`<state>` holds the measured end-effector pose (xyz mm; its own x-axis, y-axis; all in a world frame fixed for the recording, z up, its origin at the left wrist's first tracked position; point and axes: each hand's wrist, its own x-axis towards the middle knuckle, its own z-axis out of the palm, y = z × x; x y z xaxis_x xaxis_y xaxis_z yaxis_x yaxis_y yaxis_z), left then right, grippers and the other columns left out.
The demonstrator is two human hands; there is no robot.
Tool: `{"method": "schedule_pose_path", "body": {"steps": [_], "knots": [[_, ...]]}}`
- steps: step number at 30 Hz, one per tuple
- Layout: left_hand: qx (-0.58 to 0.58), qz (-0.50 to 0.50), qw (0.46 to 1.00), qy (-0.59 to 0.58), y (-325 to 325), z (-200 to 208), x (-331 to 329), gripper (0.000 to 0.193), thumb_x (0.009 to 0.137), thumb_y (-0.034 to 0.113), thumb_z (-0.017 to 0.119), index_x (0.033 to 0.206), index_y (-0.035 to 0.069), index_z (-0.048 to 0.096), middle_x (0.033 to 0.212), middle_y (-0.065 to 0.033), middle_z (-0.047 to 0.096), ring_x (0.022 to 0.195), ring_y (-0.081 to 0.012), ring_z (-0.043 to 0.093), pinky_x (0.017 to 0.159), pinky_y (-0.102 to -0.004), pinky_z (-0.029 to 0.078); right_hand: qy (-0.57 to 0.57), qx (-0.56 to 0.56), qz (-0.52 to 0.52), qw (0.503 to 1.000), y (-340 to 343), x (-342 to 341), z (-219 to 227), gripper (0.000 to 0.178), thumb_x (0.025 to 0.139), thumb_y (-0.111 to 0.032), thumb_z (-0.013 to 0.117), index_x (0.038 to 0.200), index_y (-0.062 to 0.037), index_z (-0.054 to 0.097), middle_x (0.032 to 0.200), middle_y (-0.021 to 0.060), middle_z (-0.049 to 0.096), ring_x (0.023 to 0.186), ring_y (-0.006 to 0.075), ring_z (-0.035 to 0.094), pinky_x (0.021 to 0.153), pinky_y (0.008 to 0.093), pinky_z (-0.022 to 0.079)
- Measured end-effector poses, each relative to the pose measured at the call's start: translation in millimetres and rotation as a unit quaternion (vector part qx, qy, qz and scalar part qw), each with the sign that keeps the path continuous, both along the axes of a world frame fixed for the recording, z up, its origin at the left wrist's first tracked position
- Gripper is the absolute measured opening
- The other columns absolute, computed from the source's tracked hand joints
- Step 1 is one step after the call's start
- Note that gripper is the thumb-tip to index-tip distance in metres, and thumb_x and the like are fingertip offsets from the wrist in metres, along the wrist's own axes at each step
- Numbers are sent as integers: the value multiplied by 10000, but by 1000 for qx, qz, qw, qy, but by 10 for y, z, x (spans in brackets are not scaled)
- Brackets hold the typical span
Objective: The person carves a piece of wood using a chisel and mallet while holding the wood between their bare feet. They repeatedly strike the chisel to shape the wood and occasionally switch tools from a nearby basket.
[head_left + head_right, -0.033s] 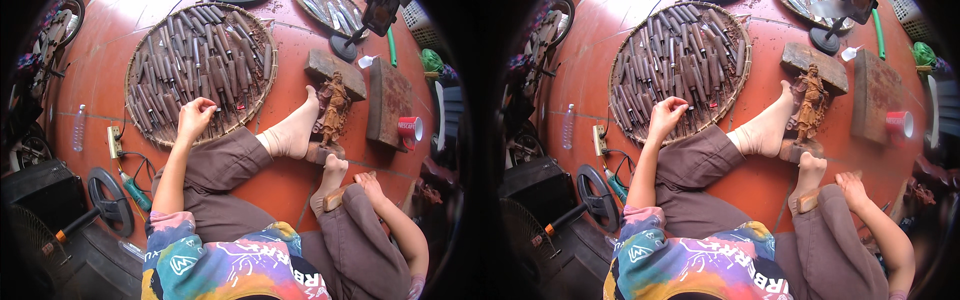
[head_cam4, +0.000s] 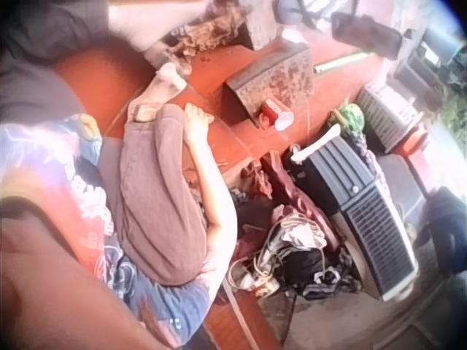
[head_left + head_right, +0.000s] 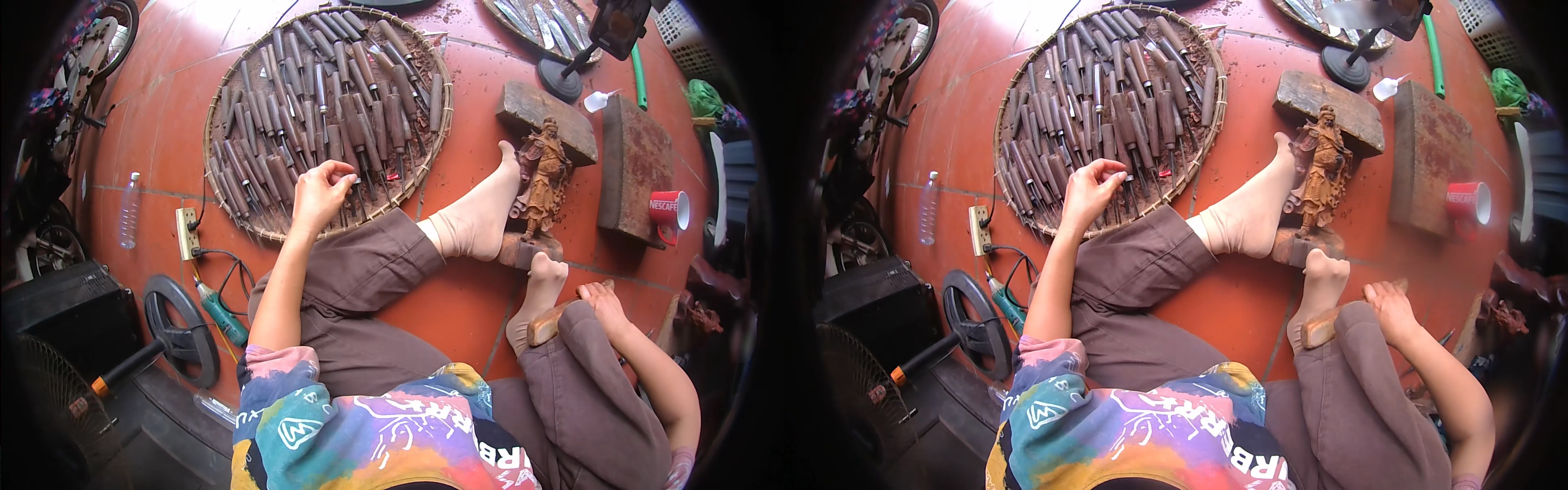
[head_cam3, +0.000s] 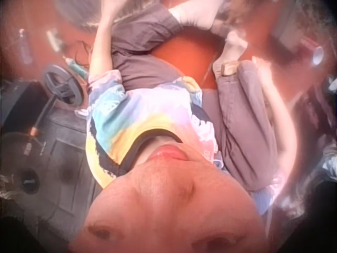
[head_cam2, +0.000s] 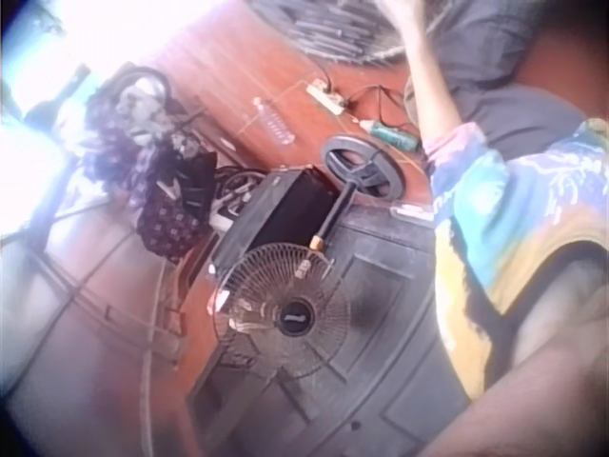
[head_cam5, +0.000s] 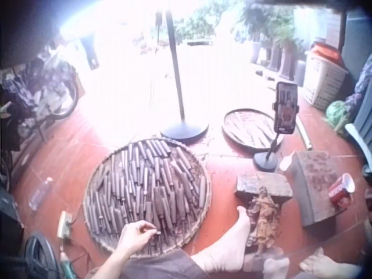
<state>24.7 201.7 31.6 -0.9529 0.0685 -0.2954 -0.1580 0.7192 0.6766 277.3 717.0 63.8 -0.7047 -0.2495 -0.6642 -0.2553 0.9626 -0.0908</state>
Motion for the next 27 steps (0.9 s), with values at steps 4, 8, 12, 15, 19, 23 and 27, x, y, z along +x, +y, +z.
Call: {"method": "schedule_pose_path", "body": {"steps": [4,8,12,15,19,23,27], "knots": [[-33,-52,998,26,163,35,-10,308,865,182,689,1143,50,666,683,-21,651,627,-68,623,585,-247,485,-22,14,-13,1000,-30,-16,73,353,930,-259,440,1226,-83,515,1175,157,586,1087,324,556,906,485,402],[4,-34,999,21,150,-38,17,309,836,225,703,1097,61,686,657,-80,634,613,-177,629,624,-330,491,32,-25,-17,999,-19,30,65,308,925,-266,443,1153,-77,528,1117,155,595,1054,327,561,878,487,408],[-16,-9,999,35,251,-78,-27,285,841,310,705,938,43,731,649,-110,652,614,-243,654,629,-359,506,32,-7,-1,999,-72,-30,81,263,923,-264,444,1085,-76,534,1046,150,604,1001,323,575,835,488,423],[-181,-23,980,83,430,37,-95,329,810,371,726,821,43,748,719,-161,684,688,-310,684,668,-392,530,19,5,2,1000,-110,-63,87,260,920,-256,446,1085,-77,536,1034,146,607,989,317,581,818,484,433],[-176,-1,984,35,526,6,-195,326,779,374,742,765,48,749,738,-209,678,755,-355,687,731,-421,541,16,14,12,1000,-93,-111,97,261,917,-245,448,1095,-75,537,1027,142,609,982,310,586,806,477,444],[-33,44,998,3,385,-88,-240,213,791,231,728,853,28,737,716,-131,700,671,-200,679,658,-331,527,31,-7,10,999,-55,-33,47,290,917,-233,447,1136,-66,534,1055,147,609,1009,310,581,830,469,448],[172,75,980,-64,323,-112,-353,196,802,104,711,967,-2,709,700,-22,686,625,-56,608,589,-227,479,8,2,1,1000,-85,-46,120,320,917,-232,446,1169,-54,530,1089,157,605,1033,318,573,856,462,448]]}}
